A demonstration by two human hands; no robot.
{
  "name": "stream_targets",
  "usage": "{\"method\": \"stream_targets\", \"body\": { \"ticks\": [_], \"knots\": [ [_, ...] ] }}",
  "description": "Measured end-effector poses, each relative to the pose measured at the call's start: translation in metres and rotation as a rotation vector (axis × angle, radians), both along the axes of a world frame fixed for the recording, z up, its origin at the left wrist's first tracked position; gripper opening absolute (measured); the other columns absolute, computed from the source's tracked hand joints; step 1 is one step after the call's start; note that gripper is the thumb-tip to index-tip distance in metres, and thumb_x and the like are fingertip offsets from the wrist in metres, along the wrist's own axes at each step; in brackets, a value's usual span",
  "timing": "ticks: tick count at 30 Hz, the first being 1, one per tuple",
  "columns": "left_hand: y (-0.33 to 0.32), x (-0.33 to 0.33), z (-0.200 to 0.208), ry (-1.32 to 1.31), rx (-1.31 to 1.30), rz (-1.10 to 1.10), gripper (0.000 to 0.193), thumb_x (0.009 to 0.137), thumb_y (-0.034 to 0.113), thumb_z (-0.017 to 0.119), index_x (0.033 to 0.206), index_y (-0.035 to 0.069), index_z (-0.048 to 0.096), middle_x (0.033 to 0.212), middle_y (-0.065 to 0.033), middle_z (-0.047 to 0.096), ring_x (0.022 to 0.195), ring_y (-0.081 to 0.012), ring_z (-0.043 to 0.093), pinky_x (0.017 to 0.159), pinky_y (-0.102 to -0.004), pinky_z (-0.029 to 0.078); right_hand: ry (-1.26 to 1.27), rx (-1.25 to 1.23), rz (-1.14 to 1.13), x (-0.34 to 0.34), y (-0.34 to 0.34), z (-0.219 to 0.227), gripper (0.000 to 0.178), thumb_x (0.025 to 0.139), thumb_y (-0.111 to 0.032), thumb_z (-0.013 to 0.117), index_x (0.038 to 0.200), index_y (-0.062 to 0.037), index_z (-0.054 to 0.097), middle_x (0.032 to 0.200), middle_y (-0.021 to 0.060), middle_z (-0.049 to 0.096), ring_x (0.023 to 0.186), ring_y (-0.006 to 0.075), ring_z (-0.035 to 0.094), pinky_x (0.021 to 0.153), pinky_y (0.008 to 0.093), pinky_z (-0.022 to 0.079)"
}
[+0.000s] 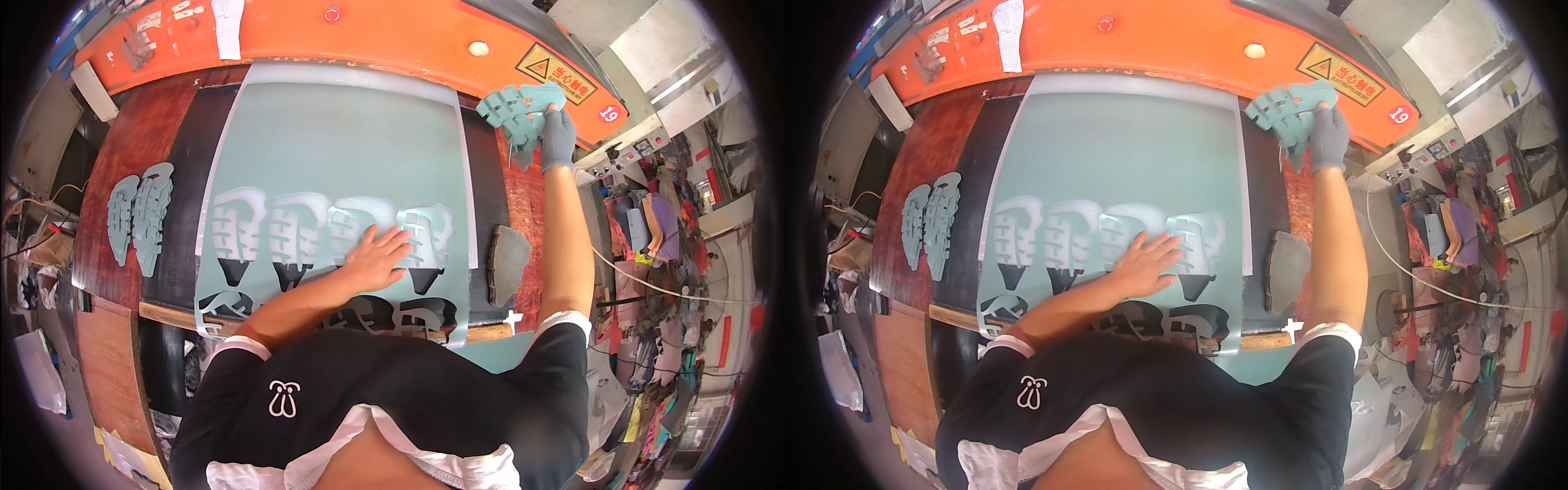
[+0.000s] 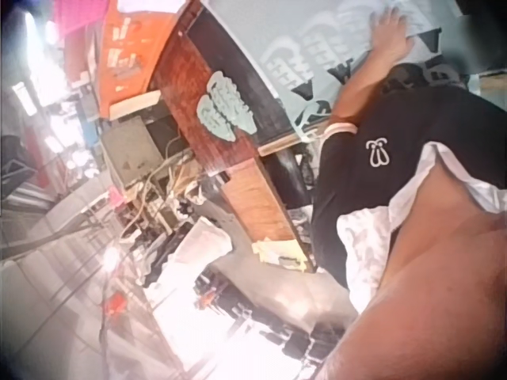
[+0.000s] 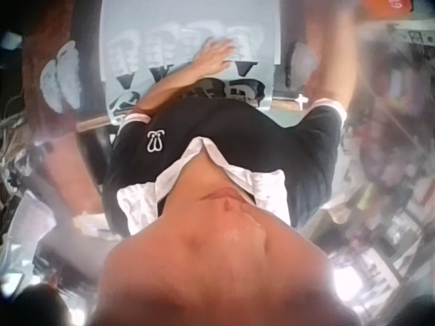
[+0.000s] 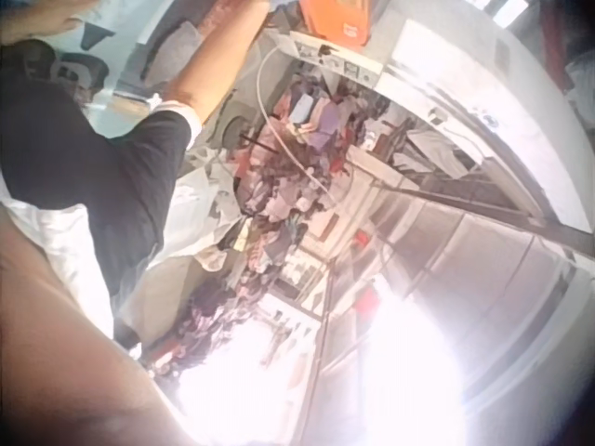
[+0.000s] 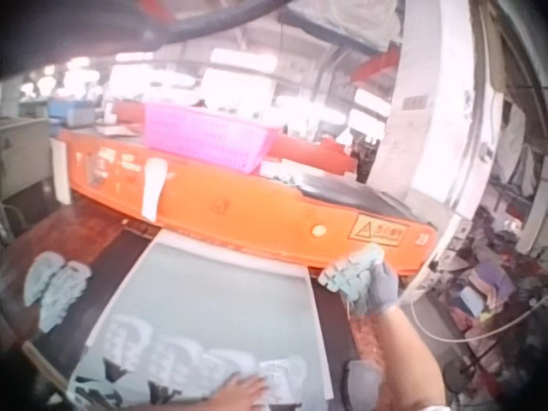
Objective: The person removes excess vinyl from a light blue sheet on a cutting machine bed, then wipes the surface with a cloth. They repeat this process with a second sheet, weeding the vinyl and wiping the bed between cycles.
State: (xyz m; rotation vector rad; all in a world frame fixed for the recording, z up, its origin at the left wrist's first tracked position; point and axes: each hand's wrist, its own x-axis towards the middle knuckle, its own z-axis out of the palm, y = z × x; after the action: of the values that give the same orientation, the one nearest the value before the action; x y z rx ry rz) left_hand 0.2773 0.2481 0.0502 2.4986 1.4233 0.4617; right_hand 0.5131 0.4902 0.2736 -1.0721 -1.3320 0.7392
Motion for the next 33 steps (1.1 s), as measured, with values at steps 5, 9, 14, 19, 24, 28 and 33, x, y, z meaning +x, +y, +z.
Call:
{"method": "stream_targets", "body": {
  "ticks": [5,9,14,19,24,28,33],
  "knots": [
    [0.003,-0.010,0.018,-0.607,-0.167,0.112,0.058,0.085,0.032,0.059,0.133,0.006,0.041,0.143,-0.0132,0.033,0.134,-0.0253,0.029,0.109,-0.0456,0.022,0.023,-0.113,0.172,-0.019,-0.087,-0.014,0.025,0.090,-0.027,0.052,0.078,-0.0048,0.056,0.073,0.0008,0.055,0.065,0.0082,0.048,0.059,0.0265,0.041],
    [0.000,-0.026,0.066,-1.026,0.069,0.273,0.068,0.079,0.029,0.068,0.134,0.002,0.037,0.136,-0.0210,0.037,0.127,-0.0314,0.037,0.103,-0.0394,0.033,0.013,-0.267,0.303,-0.051,-0.160,-0.035,0.026,0.091,-0.028,0.052,0.087,-0.0033,0.059,0.074,0.0002,0.056,0.065,0.0073,0.048,0.059,0.0245,0.042],
    [-0.028,-0.036,0.121,-0.871,-0.052,0.222,0.059,0.079,0.027,0.070,0.126,0.002,0.044,0.118,-0.0149,0.055,0.111,-0.0244,0.052,0.093,-0.0361,0.041,-0.238,-0.208,0.464,-0.098,-0.235,-0.054,0.031,0.092,-0.029,0.049,0.102,-0.0007,0.058,0.084,0.0021,0.056,0.078,0.0096,0.049,0.069,0.0263,0.042],
    [-0.082,-0.078,0.120,-0.958,-0.040,0.267,0.045,0.083,0.024,0.064,0.119,0.003,0.048,0.109,-0.0145,0.060,0.100,-0.0256,0.058,0.086,-0.0353,0.045,-0.256,-0.212,0.764,-0.139,-0.276,-0.054,0.027,0.090,-0.018,0.050,0.110,-0.0011,0.054,0.085,0.0021,0.056,0.076,0.0089,0.049,0.067,0.0256,0.042],
    [-0.128,-0.144,0.090,-0.990,0.116,0.390,0.047,0.086,0.024,0.061,0.124,0.003,0.046,0.116,-0.0143,0.055,0.106,-0.0242,0.056,0.089,-0.0350,0.044,-0.381,-0.336,0.992,-0.206,-0.273,-0.054,0.023,0.089,-0.013,0.052,0.108,-0.0011,0.056,0.087,0.0016,0.058,0.078,0.0088,0.051,0.070,0.0250,0.043],
    [-0.187,-0.217,0.049,-0.899,0.108,0.812,0.044,0.087,0.025,0.059,0.123,0.003,0.046,0.113,-0.0148,0.054,0.108,-0.0269,0.054,0.091,-0.0364,0.043,-0.357,-0.351,1.019,-0.301,-0.253,-0.038,0.022,0.088,-0.014,0.053,0.106,-0.0002,0.057,0.087,0.0015,0.059,0.079,0.0082,0.052,0.071,0.0251,0.044],
    [-0.241,-0.282,0.003,-0.492,0.227,0.873,0.031,0.083,0.024,0.061,0.106,0.005,0.056,0.103,-0.0150,0.056,0.097,-0.0326,0.054,0.086,-0.0411,0.042,-0.307,-0.036,0.982,-0.445,-0.207,-0.009,0.024,0.088,-0.018,0.055,0.104,0.0003,0.059,0.086,0.0021,0.060,0.078,0.0089,0.052,0.071,0.0259,0.044]
  ]
}}
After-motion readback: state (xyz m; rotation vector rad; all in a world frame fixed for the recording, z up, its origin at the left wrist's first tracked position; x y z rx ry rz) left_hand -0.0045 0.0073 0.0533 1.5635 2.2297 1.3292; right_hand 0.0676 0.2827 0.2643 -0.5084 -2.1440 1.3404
